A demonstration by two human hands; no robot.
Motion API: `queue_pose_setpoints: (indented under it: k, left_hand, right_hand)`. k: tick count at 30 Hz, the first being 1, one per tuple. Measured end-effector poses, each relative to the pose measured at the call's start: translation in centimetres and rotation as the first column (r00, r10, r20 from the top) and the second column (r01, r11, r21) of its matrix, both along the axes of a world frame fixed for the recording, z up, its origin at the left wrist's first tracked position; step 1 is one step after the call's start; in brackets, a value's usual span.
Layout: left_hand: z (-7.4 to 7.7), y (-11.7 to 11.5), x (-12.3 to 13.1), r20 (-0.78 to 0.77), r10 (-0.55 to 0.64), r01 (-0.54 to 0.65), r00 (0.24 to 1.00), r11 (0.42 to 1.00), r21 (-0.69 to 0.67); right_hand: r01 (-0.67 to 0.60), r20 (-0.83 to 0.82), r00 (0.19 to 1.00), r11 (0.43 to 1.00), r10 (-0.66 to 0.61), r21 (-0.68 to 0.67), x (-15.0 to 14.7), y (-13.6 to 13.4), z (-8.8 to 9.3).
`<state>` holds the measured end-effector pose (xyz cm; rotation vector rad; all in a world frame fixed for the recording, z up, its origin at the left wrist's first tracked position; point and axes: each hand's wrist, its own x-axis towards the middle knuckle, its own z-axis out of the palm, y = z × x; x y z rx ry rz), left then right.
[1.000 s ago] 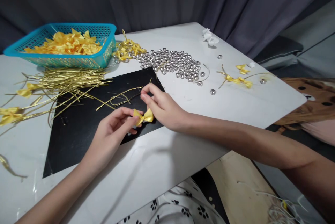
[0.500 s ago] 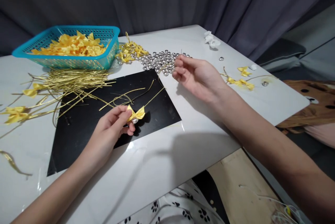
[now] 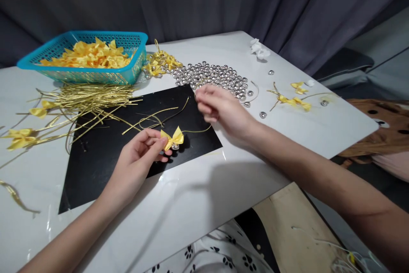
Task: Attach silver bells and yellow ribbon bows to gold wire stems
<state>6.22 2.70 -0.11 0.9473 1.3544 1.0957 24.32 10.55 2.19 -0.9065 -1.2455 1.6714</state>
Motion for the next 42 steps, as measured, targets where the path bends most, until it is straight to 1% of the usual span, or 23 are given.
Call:
queue_pose_setpoints:
  k: [2, 3, 6, 8, 11, 14, 16, 18, 20, 21, 23, 25, 27, 29, 31, 33, 37, 39, 42]
  left_hand:
    - [0.0, 0.0, -0.1, 0.010, -0.002, 0.002, 1.000, 1.000, 0.005]
    - [0.0, 0.0, -0.1, 0.016, -0.001, 0.001, 1.000, 1.000, 0.006]
    - [0.2, 0.0, -0.2, 0.039, 0.005, -0.005, 0.999, 1.000, 0.000]
    - [0.4, 0.0, -0.2, 0.061, 0.020, -0.020, 0.998, 1.000, -0.010]
    - [0.4, 0.1, -0.1, 0.089, 0.036, -0.034, 0.995, 0.999, -0.032]
    - [0.4, 0.2, -0.2, 0.107, 0.026, -0.022, 0.994, 0.999, -0.038]
    - [0.4, 0.1, -0.4, 0.101, -0.017, 0.020, 0.995, 0.999, -0.035]
    - [0.3, 0.0, -0.5, 0.080, -0.089, 0.091, 0.993, 0.995, -0.031]
    - [0.2, -0.1, -0.6, 0.040, -0.144, 0.144, 0.989, 0.989, -0.015]
    - [0.2, -0.2, -0.6, 0.013, -0.149, 0.149, 0.989, 0.989, -0.006]
    - [0.1, -0.3, -0.6, -0.046, -0.118, 0.118, 0.992, 0.993, 0.002]
    - [0.1, -0.2, -0.5, -0.058, -0.065, 0.064, 0.996, 0.998, -0.009]
    - [0.2, 0.0, -0.4, 0.000, -0.025, 0.024, 1.000, 0.999, -0.034]
    - [0.5, 0.2, -0.4, 0.090, -0.015, 0.020, 0.996, 0.999, -0.045]
    - [0.6, 0.3, -0.5, 0.148, -0.027, 0.033, 0.989, 0.999, -0.036]
    - [0.7, 0.3, -0.5, 0.156, -0.046, 0.051, 0.987, 0.998, -0.024]
    - [0.5, 0.0, -0.5, 0.075, -0.048, 0.050, 0.996, 0.998, -0.024]
    - [0.3, -0.2, -0.4, 0.009, -0.028, 0.028, 1.000, 1.000, -0.012]
    - [0.1, -0.3, -0.3, -0.062, 0.019, -0.018, 0.998, 1.000, 0.007]
  right_hand:
    - [-0.131, 0.057, 0.989, 0.987, 0.136, -0.089, -0.8, -1.0, -0.7]
    - [-0.178, 0.088, 0.978, 0.978, 0.188, -0.112, -1.1, -1.4, -0.9]
    - [-0.288, 0.190, 0.933, 0.950, 0.307, -0.121, -1.6, -2.2, -1.5]
    - [-0.332, 0.239, 0.906, 0.937, 0.350, -0.113, -1.7, -2.3, -1.8]
    - [-0.327, 0.285, 0.899, 0.943, 0.333, -0.069, -1.6, -2.3, -2.0]
    - [-0.301, 0.283, 0.912, 0.953, 0.296, -0.028, -1.6, -2.1, -2.1]
    - [-0.281, 0.283, 0.918, 0.959, 0.277, -0.025, -1.7, -2.1, -2.1]
    - [-0.272, 0.285, 0.919, 0.962, 0.271, -0.037, -1.6, -1.9, -2.1]
    - [-0.292, 0.273, 0.916, 0.955, 0.293, -0.048, -1.5, -1.8, -2.1]
    - [-0.306, 0.265, 0.914, 0.951, 0.309, -0.050, -1.5, -1.8, -2.0]
    - [-0.333, 0.252, 0.908, 0.941, 0.335, -0.051, -1.4, -1.7, -1.9]
    - [-0.347, 0.240, 0.904, 0.935, 0.354, -0.070, -1.4, -1.8, -1.8]
    - [-0.366, 0.226, 0.897, 0.925, 0.380, -0.102, -1.3, -1.8, -1.7]
    - [-0.399, 0.217, 0.885, 0.911, 0.411, -0.102, -1.2, -1.8, -1.7]
    - [-0.426, 0.217, 0.877, 0.903, 0.428, -0.059, -1.2, -1.7, -1.8]
    - [-0.430, 0.220, 0.880, 0.903, 0.421, -0.008, -1.2, -1.7, -2.0]
    - [-0.382, 0.230, 0.903, 0.923, 0.363, 0.044, -1.4, -1.8, -2.4]
    - [-0.362, 0.245, 0.907, 0.932, 0.343, 0.036, -1.5, -1.8, -2.5]
    - [-0.365, 0.281, 0.894, 0.931, 0.349, 0.008, -1.5, -1.9, -2.4]
